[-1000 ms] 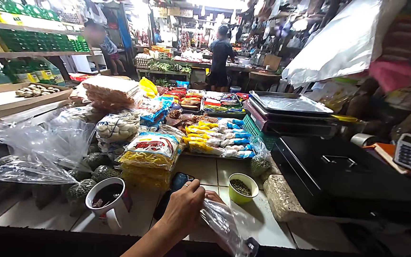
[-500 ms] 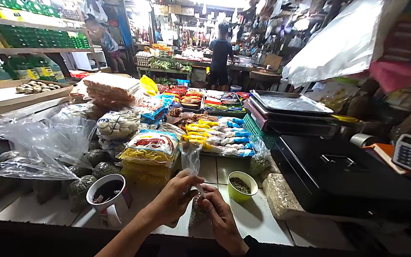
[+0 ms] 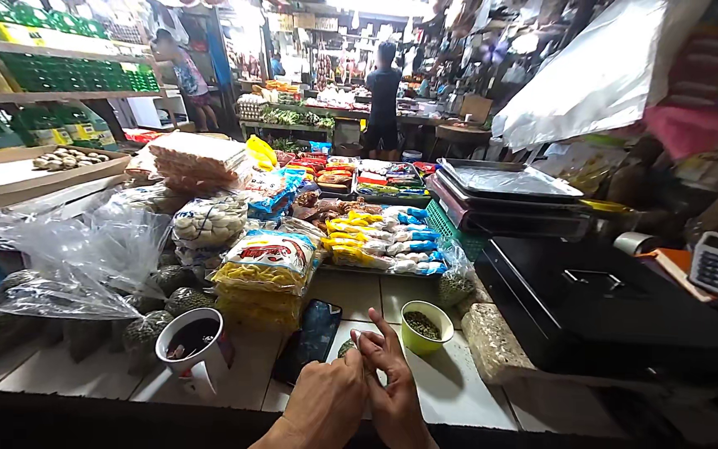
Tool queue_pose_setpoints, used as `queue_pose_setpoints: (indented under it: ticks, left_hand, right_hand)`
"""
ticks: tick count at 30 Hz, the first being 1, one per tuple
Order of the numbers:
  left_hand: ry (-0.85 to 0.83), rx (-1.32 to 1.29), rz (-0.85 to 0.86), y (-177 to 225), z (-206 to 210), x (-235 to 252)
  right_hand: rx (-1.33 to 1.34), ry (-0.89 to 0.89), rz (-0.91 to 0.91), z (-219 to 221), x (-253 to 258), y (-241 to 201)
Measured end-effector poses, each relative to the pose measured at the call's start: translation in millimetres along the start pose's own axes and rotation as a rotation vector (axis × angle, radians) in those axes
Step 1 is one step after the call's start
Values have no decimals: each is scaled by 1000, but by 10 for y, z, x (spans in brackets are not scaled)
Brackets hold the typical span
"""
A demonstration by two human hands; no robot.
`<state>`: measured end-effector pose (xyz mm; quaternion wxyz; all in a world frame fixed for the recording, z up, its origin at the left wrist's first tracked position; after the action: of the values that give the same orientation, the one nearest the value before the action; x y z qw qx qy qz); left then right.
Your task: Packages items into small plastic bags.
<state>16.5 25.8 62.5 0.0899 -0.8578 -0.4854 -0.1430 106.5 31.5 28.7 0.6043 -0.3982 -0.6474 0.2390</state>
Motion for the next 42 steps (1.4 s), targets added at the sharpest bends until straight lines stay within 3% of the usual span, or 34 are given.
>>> queue_pose_setpoints:
  ticks: [2,4,8,11,16,21,27,30,33,37,40,42]
  left_hand:
    - [-130,-194,-27,-42,-7,-5]
    - [25,-339,25,-56,-91,-18]
    - [137,-737,134,-103,-108,-65]
    - [208,-1042,107,-334,-134,-8]
    - [315,-852,265,-473,51,147]
    - [390,-749,309,-494,59,219]
    - [553,-723,139,-639,40,188]
    - [542,-753,53,-730,92,221]
    - [495,-740,26,-736,126,274]
    - [390,-813,87,-649,149,307]
    - [552,-729,206,-545,61,207]
    - [648,-713,277,-479,79,122]
  right_hand:
    - [-336,38,-161,-1,-50,-88]
    - [-500,89,-219,-40,-46,-109]
    - [-505,136,-196,-123,44,-116]
    - [-348,99,-162,-134,112,-62]
    - [-183,-44,-55,-58,162,0]
    - [-52,25,-125,-143,189,-10]
    - [-70,106,-256,-167,97,-42]
    - [-77,41,-423,-42,-19,-137]
    - [-89,-27,-465,19,-41,-152]
    - [89,12,-305,-103,39,-32]
    - [183,219,66,-278,73,274]
    - [126,252,207,-338,124,357]
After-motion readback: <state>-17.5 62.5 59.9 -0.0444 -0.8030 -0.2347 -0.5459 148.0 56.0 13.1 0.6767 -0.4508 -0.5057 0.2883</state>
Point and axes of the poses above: each hand's wrist, its own x-axis towards the middle knuckle, its own z-axis out of the palm, y = z × x, the point moved 10 cm from there along x, towards the middle knuckle, and after that the axes turned 3 degrees about x, right-handed, at the moved point
